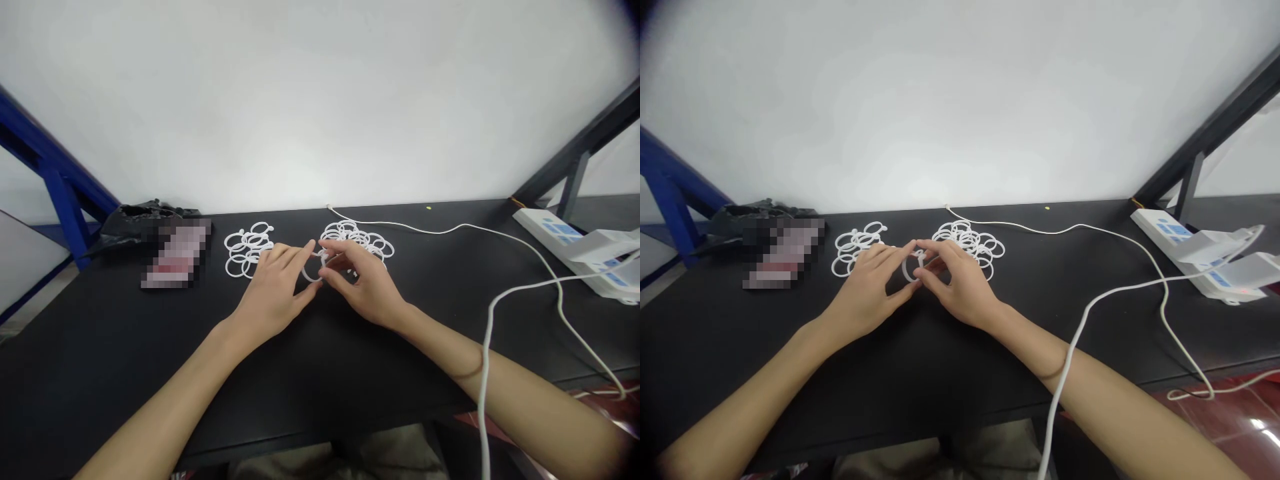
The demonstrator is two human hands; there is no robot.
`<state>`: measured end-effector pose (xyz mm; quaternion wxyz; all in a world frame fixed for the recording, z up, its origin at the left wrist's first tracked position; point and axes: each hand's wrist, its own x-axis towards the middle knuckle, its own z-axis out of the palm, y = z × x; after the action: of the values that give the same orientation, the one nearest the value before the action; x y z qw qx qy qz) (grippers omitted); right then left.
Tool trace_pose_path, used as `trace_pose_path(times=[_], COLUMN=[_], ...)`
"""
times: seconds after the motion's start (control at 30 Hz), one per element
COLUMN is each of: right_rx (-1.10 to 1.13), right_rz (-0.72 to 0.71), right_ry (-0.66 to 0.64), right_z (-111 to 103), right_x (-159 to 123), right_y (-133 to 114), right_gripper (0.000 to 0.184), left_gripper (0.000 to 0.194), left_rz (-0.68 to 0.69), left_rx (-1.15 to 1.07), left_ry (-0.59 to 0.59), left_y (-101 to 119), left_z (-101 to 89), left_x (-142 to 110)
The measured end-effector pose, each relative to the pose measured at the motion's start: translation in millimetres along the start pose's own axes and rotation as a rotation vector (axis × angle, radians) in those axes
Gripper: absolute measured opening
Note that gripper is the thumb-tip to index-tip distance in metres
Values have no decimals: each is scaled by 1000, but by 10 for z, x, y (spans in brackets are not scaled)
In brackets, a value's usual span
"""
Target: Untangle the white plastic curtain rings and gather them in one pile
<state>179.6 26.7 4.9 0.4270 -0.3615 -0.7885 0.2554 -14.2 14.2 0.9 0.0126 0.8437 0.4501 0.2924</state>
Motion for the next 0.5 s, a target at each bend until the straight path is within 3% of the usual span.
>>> trace_pose_path(times=[0.17, 0.5], right_rx=[-119, -171], right_rz=[-55, -83], right_ry=[-6, -74], right_z=[-34, -39], right_x=[9, 4], right_y=[-18, -6], right_gripper=[19, 23], left_gripper=[67, 74], left_rz=[-45, -45], left_rx=[-75, -121], left_ry=[-88, -148], left_y=[25, 10], left_z=[1, -32], left_x=[-3, -6])
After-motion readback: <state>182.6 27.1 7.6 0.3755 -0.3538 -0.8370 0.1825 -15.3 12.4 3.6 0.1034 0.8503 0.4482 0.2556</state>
